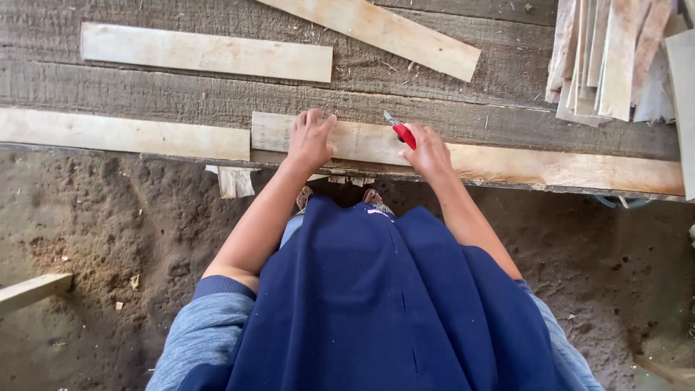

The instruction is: Cutting thin wooden strips to size using a utility knife on a wooden workbench area.

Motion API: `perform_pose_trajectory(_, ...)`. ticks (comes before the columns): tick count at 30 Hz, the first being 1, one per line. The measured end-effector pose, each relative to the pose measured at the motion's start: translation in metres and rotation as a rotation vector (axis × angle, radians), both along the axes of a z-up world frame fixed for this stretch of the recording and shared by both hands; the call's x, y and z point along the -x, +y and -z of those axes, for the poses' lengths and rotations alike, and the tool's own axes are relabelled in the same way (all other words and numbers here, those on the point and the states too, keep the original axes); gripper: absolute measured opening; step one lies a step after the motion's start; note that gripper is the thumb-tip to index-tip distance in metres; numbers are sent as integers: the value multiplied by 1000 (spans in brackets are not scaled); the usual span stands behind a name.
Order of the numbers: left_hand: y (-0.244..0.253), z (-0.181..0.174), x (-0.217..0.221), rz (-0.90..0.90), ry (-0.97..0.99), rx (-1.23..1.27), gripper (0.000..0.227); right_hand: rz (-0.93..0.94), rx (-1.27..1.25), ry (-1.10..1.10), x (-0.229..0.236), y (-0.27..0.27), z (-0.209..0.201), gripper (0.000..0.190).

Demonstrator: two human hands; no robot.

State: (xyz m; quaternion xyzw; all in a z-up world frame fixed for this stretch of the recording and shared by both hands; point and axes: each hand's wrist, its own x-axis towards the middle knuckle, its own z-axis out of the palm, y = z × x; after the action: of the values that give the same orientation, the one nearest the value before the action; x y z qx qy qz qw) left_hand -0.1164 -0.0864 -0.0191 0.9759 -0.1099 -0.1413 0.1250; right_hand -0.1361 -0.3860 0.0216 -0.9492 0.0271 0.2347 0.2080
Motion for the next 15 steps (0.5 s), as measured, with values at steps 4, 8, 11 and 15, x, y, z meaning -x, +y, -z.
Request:
perform_pose_trajectory(4, -1, 12, -1, 8, -23, -33, 75, 39, -11, 2, 1, 1, 2, 62)
perform_pose_trajectory(8, -1, 14, -1, 26, -28, -57, 74, 75, -14, 10, 2, 2, 4, 57)
perform_pose_trajectory(11, -4, -1, 1, 34, -1, -79, 72, 85, -6, 19, 3, 5, -1, 56)
perform_pose_trajectory(15, -5, -5, -3, 26, 33, -89, 69, 87, -9, 11, 3, 6, 2, 58)
